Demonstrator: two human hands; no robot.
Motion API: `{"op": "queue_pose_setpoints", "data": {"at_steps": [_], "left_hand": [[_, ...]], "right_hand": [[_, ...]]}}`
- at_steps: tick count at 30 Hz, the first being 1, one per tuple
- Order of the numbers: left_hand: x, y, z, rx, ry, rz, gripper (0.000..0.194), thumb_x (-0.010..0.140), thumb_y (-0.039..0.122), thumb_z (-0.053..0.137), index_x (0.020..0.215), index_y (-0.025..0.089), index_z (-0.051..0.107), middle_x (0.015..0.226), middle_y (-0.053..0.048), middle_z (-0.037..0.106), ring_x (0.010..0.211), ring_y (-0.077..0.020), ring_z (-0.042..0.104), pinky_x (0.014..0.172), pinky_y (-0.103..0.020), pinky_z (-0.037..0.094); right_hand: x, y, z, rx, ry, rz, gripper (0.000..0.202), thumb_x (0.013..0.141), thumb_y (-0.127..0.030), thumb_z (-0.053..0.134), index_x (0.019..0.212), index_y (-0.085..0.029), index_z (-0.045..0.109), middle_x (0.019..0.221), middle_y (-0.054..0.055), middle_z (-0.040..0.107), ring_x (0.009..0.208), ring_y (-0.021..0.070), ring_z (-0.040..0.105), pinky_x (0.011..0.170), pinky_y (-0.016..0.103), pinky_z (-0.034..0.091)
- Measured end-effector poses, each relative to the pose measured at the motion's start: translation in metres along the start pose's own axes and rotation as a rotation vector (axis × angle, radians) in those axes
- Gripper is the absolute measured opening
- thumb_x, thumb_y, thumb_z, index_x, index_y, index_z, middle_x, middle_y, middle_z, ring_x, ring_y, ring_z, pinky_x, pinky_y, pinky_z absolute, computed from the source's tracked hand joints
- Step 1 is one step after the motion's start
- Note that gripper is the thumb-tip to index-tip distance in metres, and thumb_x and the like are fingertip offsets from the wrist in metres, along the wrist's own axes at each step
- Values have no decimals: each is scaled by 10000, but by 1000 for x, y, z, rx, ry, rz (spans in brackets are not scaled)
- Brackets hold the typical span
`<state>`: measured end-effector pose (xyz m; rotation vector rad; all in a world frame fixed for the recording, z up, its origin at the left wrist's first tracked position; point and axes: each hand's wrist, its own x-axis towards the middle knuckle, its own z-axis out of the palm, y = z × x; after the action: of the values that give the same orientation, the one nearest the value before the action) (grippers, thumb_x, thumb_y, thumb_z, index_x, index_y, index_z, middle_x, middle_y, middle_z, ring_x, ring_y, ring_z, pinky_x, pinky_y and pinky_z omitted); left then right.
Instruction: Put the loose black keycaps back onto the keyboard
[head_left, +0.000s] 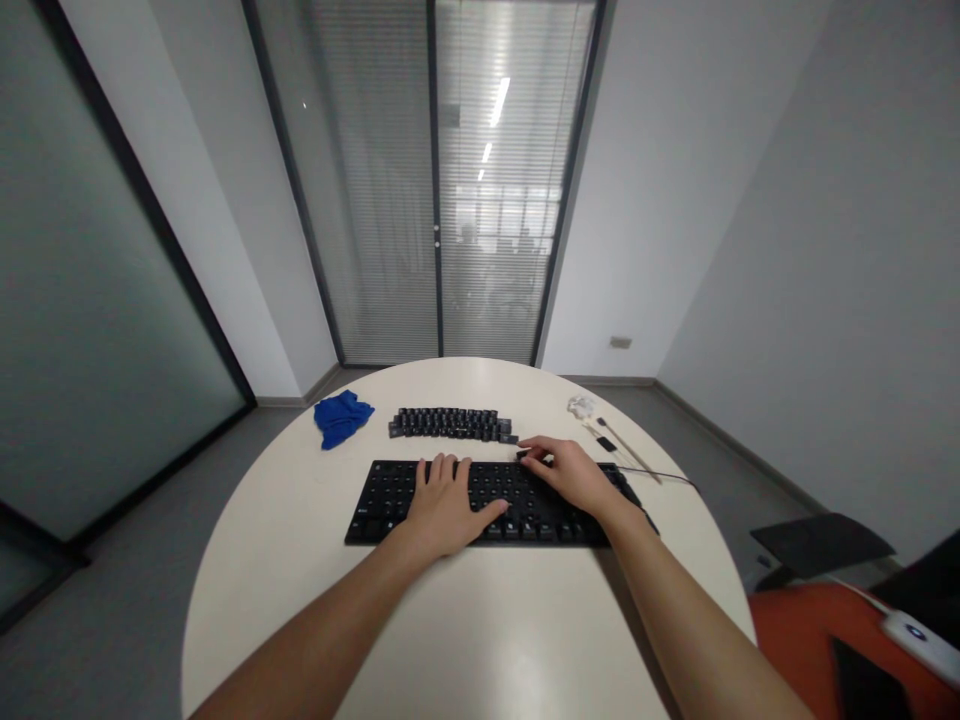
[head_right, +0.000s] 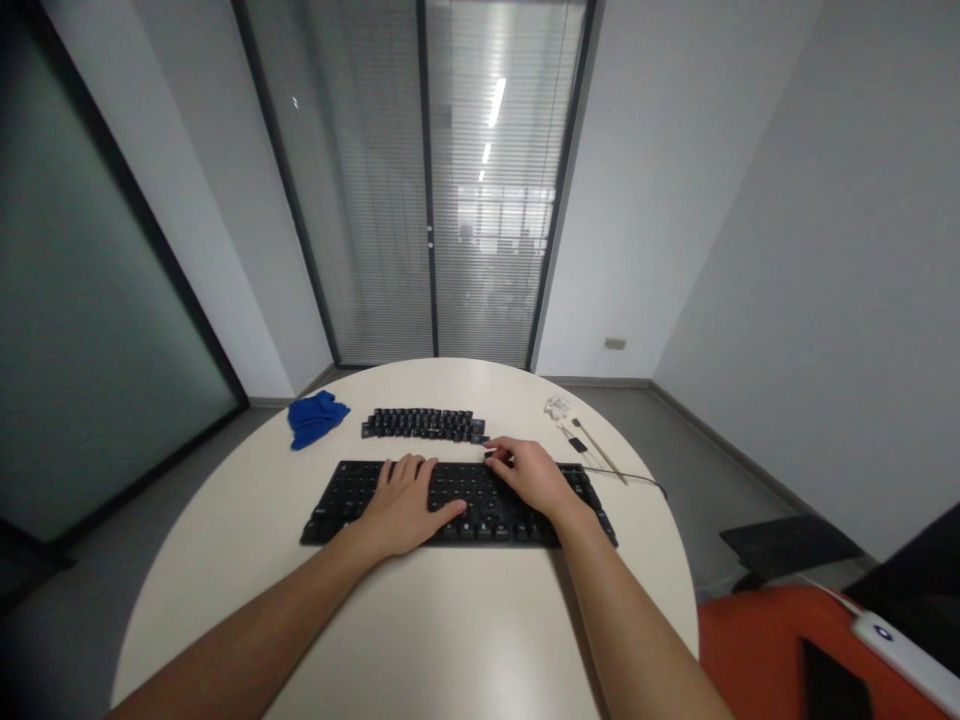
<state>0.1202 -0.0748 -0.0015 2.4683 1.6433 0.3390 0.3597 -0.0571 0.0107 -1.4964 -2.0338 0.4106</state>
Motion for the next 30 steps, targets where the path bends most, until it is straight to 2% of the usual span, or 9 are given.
{"op": "queue_pose_setpoints", "data": {"at_steps": [3,7,11,16,21,24,27,30], "left_hand": [[1,0,0,4,-3,3,910,846,787,359,1449,109,430,1500,-219,434,1434,-394,306,1190,-582,140],[0,1,-3,18,-12,-3,905,848,786,357,1448,114,433,1495,-216,444,1432,-388,316,1191,-568,151],[-1,2,-4,20,-9,2,903,852,788,352,1441,109,442,1496,-223,439,1425,-388,325,1186,-577,164],[0,0,-1,19,9,8,886,844,793,357,1416,126,465,1477,-214,462,1410,-393,345,1185,-577,163],[0,0,-1,10,7,7,887,843,787,364,1419,120,462,1471,-215,467,1414,-398,340,1187,-582,152],[-1,1,-3,12,-1,4,884,846,783,369,1421,118,463,1480,-219,456,1414,-389,341,1188,-581,152],[-1,2,-4,14,-4,0,887,850,783,371,1429,117,459,1486,-217,451,1419,-388,333,1190,-581,153],[-1,2,-4,14,-4,0,890,852,783,368,1431,112,459,1486,-216,451,1419,-389,332,1191,-582,157]], "right_hand": [[2,0,4,-36,4,-36,315,881,-297,590,1153,-200,715,978,69,744,903,238,679,865,359,514],[5,6,5,-149,62,-84,364,869,-167,508,1165,-186,718,1114,97,701,1071,243,624,999,364,459],[7,16,6,-241,57,-9,367,918,-211,464,1194,-162,701,1264,122,666,1193,266,582,1069,390,409],[5,18,5,-222,-9,121,360,986,-376,427,1084,-197,724,1082,106,745,1053,259,667,950,358,470],[5,16,6,-218,-4,153,294,959,-378,471,1000,-217,714,961,80,758,925,242,694,836,332,498],[6,19,8,-192,-7,149,264,935,-349,512,1048,-210,706,988,75,755,930,239,691,829,327,505],[7,23,10,-162,-7,103,310,928,-318,513,1124,-179,708,1091,102,731,993,245,676,891,340,501],[8,23,10,-155,-12,47,314,917,-283,504,1106,-170,728,1144,111,705,1043,245,659,956,343,481]]}}
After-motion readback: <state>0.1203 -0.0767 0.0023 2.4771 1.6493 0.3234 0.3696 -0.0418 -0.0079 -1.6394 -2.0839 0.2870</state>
